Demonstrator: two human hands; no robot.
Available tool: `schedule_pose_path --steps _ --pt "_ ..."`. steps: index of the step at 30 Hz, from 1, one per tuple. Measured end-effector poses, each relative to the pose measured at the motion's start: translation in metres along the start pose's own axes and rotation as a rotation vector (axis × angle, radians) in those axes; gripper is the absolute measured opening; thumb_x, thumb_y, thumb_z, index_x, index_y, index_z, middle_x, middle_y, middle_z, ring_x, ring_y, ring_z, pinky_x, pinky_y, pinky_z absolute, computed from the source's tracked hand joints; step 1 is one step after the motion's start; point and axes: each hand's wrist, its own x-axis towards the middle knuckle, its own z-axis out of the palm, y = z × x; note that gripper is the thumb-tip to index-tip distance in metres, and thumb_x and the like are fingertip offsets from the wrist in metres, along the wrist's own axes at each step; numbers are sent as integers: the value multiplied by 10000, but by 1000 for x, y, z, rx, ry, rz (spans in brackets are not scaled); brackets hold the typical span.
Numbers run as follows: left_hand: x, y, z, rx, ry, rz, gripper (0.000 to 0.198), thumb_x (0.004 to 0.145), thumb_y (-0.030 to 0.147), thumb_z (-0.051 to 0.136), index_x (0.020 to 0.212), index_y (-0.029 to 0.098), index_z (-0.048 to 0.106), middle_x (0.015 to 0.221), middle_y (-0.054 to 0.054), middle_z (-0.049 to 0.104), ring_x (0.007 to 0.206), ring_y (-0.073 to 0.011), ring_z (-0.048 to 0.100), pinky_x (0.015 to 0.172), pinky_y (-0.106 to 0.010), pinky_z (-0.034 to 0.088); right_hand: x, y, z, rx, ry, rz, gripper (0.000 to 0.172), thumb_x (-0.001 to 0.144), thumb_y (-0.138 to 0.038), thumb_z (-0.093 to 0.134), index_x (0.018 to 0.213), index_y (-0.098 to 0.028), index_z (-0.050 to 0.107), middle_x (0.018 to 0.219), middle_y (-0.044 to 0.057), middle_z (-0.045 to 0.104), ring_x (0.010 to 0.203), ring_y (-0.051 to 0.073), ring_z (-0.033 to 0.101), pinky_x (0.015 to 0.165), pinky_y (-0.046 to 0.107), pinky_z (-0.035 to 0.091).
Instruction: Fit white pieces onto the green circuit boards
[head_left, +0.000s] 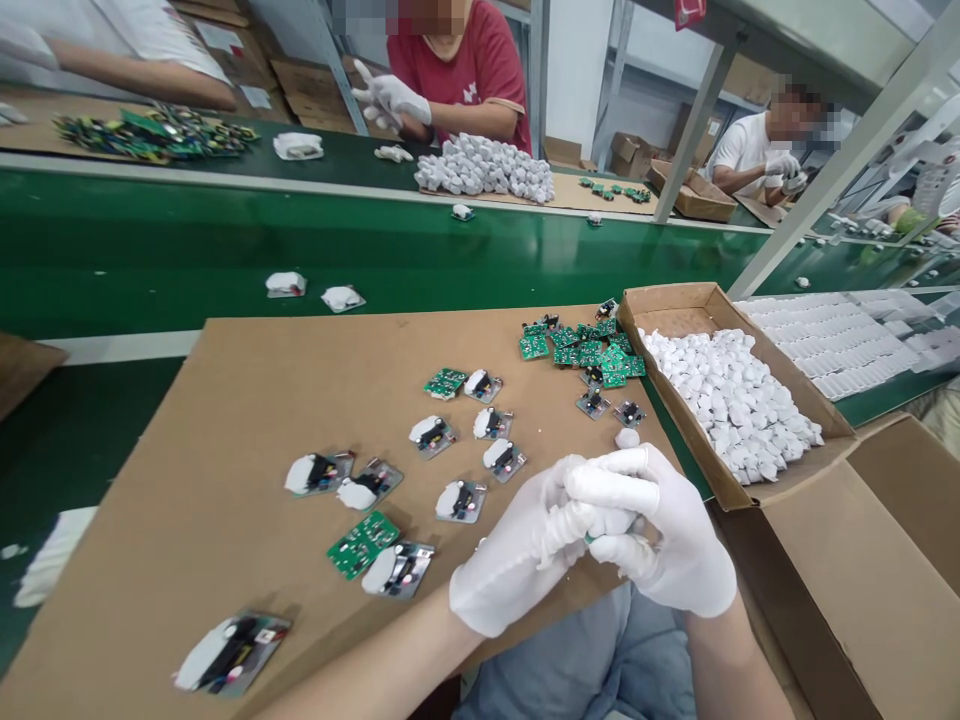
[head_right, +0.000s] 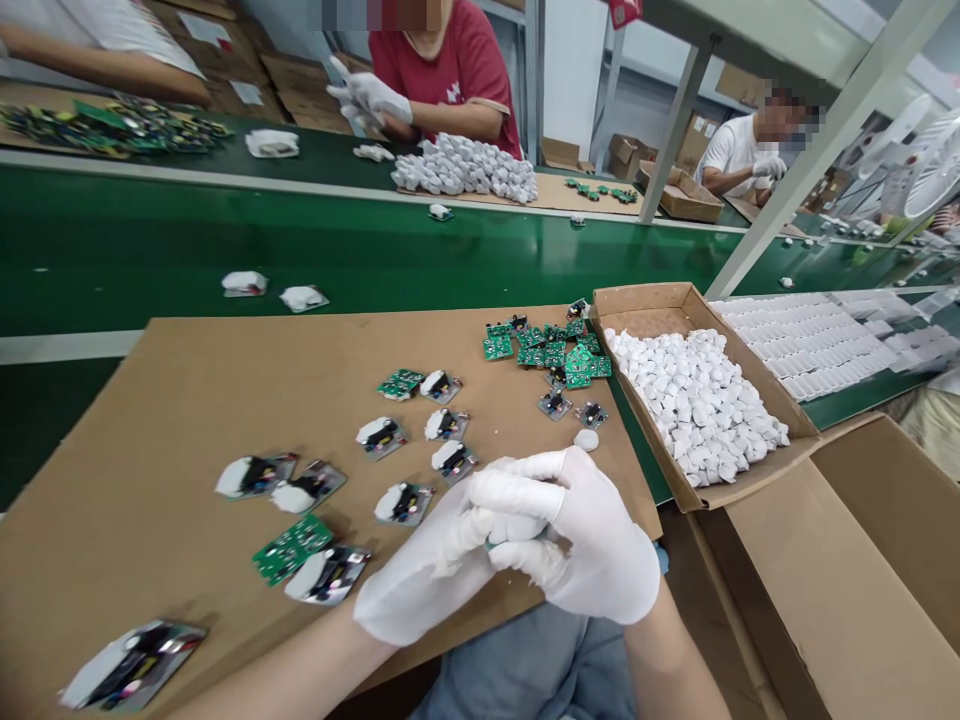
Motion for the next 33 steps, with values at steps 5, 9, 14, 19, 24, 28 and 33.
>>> schedule_pose_path --steps 5,9,14,19,24,28,33 --pt "-2 -4 -3 -86 -37 125 523 767 671 655 711 157 576 684 -16 519 668 -161 510 610 -278 446 5 -5 -3 68 -35 44 558 963 -508 495 1484 -337 388 904 16 676 764 169 663 691 271 581" --pt "-4 -3 -5 -50 11 52 429 845 514 657 653 176 475 634 18 423 619 -124 427 591 -248 406 -1 -1 2 69 -22 125 621 931 -531 543 1489 -305 390 974 47 693 767 182 662 705 293 581" --pt "-3 -5 -3 -115 62 44 490 821 571 669 631 184 437 663 28 360 607 -105 342 540 -218 368 -7 4 14 97 102 188 565 888 -531 614 1394 -295 529 991 67 689 839 215 680 731 325 584" --pt "-3 -7 -4 -130 141 42 504 754 673 672 712 182 569 703 0 465 647 -136 442 591 -264 454 1 2 15 69 49 49 526 944 -484 545 1451 -381 453 1191 49 679 1060 243 667 922 370 553" --pt "-7 -1 1 -128 259 116 452 733 612 737 707 188 583 771 -2 546 770 -160 545 736 -281 514 -11 -8 22 -92 87 162 931 851 -679 532 1579 -269 123 1548 128 380 1381 333 445 1102 483 451" --pt "-9 -3 4 -104 387 141 422 656 541 834 759 176 651 683 21 568 689 -130 536 666 -239 498 -24 -17 36 -178 205 261 724 925 -578 520 1545 -296 273 1621 81 250 1456 340 323 1138 525 398" --pt "-10 -9 5 -112 408 183 423 502 441 939 759 201 703 590 47 617 548 -93 543 564 -194 478 -31 -24 48 200 317 300 604 968 -566 445 1498 -284 381 1621 50 261 1489 302 256 1162 479 387"
